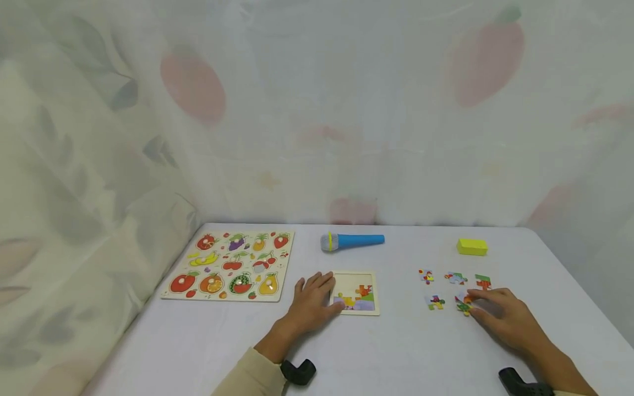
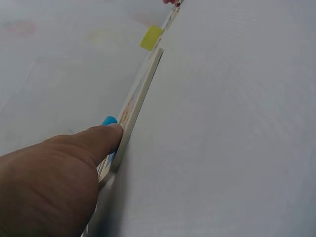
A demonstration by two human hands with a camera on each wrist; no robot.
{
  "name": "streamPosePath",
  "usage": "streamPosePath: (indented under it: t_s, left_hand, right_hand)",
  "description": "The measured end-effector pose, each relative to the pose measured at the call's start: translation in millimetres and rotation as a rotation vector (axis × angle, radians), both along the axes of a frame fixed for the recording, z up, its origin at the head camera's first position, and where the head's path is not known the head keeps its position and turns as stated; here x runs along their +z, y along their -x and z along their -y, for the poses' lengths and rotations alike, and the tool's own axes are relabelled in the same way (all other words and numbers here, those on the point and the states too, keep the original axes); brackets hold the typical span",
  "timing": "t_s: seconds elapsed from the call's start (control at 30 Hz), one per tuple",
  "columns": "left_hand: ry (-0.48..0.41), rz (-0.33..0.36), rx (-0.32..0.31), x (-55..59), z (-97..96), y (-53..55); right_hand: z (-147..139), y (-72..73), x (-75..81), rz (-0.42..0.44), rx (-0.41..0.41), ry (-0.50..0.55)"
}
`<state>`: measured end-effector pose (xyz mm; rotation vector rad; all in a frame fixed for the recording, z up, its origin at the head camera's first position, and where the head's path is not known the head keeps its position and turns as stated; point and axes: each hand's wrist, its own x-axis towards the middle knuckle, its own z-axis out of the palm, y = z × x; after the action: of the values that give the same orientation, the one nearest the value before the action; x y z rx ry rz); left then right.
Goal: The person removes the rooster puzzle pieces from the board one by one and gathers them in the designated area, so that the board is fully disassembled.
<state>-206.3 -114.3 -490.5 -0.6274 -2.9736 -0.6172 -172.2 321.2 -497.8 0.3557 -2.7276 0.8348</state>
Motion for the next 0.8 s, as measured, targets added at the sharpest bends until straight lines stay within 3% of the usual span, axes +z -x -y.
streamPosePath:
  t_s: [0.3,0.43,0.63,0.8]
  left_hand:
    - [-0.007,-0.017,-0.009,-0.8,0.5,-0.6]
    - [-0.008,-0.015,-0.013,-0.3,0.8,-0.2]
    - [-0.014,-0.013,-0.018,-0.1,1.1,0.0]
    - [-0.014,-0.006,-0.013,-2.1,1.7,0.6]
  right_hand:
    - [2,-2.1,2.9,0.018,-0.003,-0.003]
    - [3,-2.4,9.9,-0.020,-0.010,0.012]
    - [14,-2.6,33.6,-0.146,0.027,0.089]
    - [30,-5.8,60.8,-0.172,0.048,0.116]
